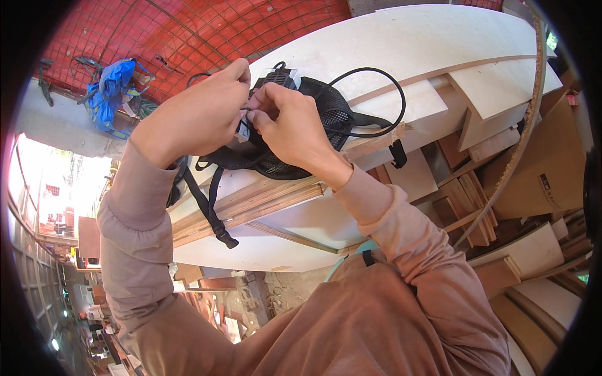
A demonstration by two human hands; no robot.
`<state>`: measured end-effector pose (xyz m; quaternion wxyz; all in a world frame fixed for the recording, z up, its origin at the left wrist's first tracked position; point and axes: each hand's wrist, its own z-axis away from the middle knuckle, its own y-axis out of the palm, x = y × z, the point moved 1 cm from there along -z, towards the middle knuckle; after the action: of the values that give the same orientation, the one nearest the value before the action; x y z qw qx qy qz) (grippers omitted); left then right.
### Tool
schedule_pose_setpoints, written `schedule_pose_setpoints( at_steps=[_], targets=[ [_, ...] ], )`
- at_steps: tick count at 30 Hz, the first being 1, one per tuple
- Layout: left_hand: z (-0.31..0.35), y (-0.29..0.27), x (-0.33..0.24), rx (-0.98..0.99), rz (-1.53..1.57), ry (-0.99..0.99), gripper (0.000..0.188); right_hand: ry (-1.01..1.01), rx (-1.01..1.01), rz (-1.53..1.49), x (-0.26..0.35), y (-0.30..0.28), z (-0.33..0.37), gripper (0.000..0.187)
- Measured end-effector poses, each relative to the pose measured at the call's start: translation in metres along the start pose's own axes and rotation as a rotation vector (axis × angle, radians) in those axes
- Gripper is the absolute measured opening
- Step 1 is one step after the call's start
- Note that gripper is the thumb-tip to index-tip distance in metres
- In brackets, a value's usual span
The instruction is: The person assembles a small electronic device by inserting a thin wire into a black rectangular unit, then connects a second unit with a cable. They secure the components inside a black mesh bag and adjust the drawstring closure. The final assembly is placed back into the bag.
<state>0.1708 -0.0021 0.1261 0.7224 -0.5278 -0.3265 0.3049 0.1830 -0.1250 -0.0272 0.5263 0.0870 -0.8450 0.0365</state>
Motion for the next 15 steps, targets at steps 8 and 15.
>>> schedule_pose_setpoints(
  at_steps=[8, 15],
  targets=[
    [0.000, 0.000, 0.000, -0.082, 0.142, 0.095, 0.008, -0.023, 0.103, 0.115, 0.007, -0.014, 0.004, 0.016],
    [0.001, 0.001, 0.002, -0.083, 0.109, 0.060, 0.006, -0.244, 0.103, 0.123, 0.006, -0.008, 0.024, 0.026]
  ],
)
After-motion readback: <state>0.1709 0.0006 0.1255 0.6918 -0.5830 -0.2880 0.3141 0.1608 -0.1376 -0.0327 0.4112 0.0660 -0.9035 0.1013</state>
